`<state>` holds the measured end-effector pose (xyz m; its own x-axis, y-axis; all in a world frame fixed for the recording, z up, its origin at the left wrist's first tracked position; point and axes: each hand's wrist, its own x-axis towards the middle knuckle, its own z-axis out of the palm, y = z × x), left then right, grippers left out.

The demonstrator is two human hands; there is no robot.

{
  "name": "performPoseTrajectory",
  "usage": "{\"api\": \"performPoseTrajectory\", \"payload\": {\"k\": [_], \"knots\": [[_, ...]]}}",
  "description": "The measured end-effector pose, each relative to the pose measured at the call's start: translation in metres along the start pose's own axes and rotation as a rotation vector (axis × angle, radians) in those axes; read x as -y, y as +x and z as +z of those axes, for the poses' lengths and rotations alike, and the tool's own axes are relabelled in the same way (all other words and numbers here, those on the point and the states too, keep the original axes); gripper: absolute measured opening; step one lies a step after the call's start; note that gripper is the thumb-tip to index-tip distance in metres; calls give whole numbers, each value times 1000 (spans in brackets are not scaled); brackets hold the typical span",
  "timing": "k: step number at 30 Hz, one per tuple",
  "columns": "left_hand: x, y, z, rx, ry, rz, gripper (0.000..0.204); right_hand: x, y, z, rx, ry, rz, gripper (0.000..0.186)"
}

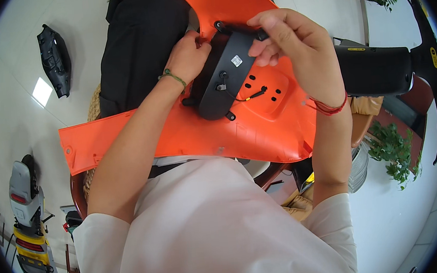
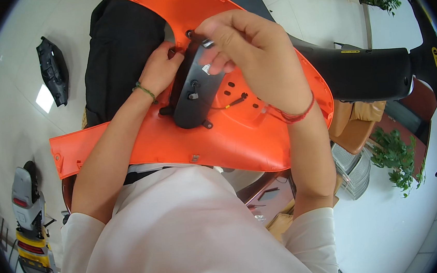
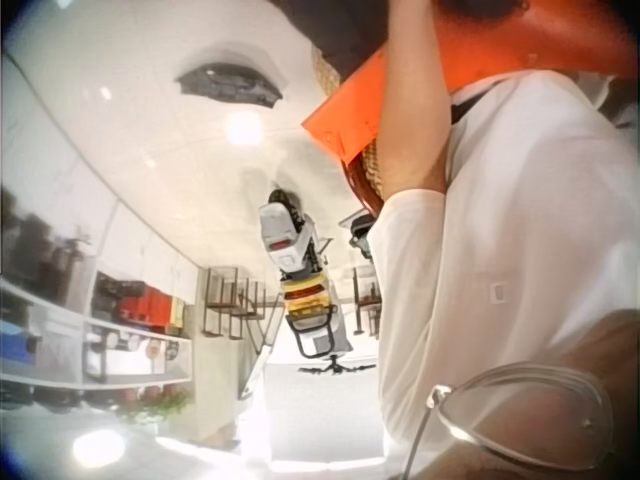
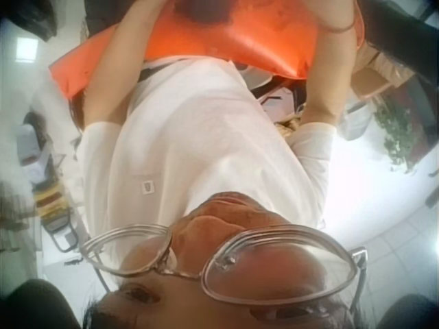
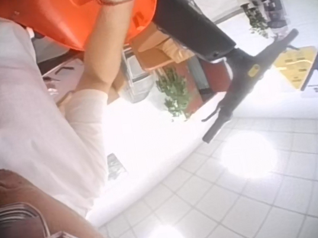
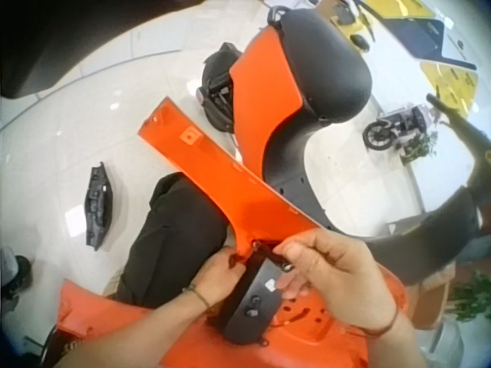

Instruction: The recorder is shown using a screwdriver and a socket wrench to detach components from an orange motorcycle fairing, and then works on the scooter itself.

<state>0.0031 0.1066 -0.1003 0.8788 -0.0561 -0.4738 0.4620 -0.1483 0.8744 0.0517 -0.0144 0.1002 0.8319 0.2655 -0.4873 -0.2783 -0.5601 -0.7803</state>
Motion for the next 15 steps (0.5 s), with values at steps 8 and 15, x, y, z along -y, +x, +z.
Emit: {"api": "performPoseTrajectory", "payload": {"k": [8, 15], "knots": [[4, 3, 2, -8, 5, -5, 30, -13, 6, 1, -81, -636, -667, 20], [4, 3, 2, -3, 31, 23, 30, -11, 5, 5, -242, -590, -431, 16]]}}
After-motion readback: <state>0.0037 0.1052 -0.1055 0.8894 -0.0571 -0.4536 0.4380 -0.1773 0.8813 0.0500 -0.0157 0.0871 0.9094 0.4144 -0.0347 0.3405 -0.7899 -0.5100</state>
